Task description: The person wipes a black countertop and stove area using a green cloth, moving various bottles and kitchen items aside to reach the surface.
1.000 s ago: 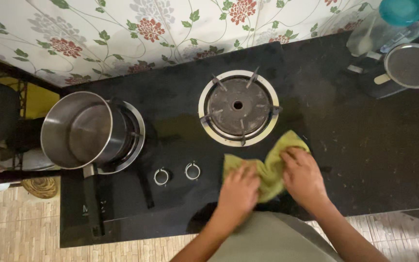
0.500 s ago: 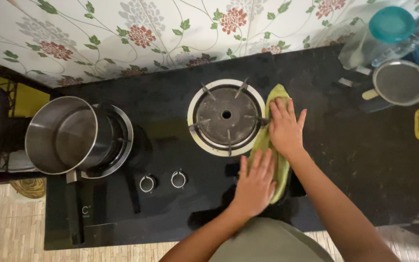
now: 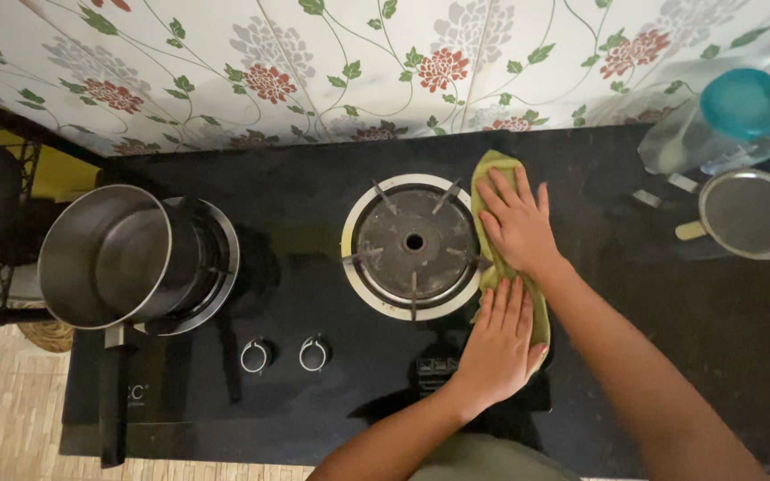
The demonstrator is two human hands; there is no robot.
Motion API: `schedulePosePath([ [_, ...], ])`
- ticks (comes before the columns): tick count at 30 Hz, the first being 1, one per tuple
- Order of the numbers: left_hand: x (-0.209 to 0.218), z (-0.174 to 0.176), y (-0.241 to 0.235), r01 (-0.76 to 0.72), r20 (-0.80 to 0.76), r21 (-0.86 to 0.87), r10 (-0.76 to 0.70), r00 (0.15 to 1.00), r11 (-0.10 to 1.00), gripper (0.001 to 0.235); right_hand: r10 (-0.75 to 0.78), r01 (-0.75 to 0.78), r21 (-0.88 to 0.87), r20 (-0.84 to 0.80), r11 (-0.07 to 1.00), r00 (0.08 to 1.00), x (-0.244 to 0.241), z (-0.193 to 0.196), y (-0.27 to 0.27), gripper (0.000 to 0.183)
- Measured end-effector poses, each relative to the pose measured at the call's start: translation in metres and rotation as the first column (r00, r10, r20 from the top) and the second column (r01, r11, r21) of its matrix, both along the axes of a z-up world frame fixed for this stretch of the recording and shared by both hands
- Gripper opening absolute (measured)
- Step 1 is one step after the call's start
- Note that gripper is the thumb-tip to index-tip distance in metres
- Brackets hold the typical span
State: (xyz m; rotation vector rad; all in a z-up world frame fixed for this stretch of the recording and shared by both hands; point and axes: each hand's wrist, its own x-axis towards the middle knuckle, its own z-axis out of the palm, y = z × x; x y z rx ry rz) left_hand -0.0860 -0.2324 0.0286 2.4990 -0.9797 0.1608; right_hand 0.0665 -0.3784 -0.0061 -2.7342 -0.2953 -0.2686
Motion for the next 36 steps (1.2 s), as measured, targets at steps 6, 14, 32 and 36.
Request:
schedulePosePath([
  [6,0.024,0.005,-0.017,-0.065,0.016,0.061,0.064,0.998,0.996,0.077,-0.011,0.011,-0.029,-0.002,1.000,1.000,0.058,-0.006,-0.003,0.059],
  [14,0.038,-0.004,-0.034,-0.184,0.048,0.055,0.181,0.982,0.981,0.078,0.002,-0.007,0.150,0.032,0.989,0.999,0.099,-0.026,-0.012,0.059],
  [32,-0.044,0.002,-0.021,-0.129,0.043,0.061,0.127,0.991,0.990,0.074,-0.242,0.258,0.402,-0.090,0.879,0.966,-0.006,-0.043,-0.020,0.061],
  [36,-0.075,0.005,0.013,-0.079,0.029,0.048,0.077,0.997,0.996,0.072,-0.275,0.308,0.389,-0.139,0.868,0.951,-0.050,-0.038,-0.012,0.065],
])
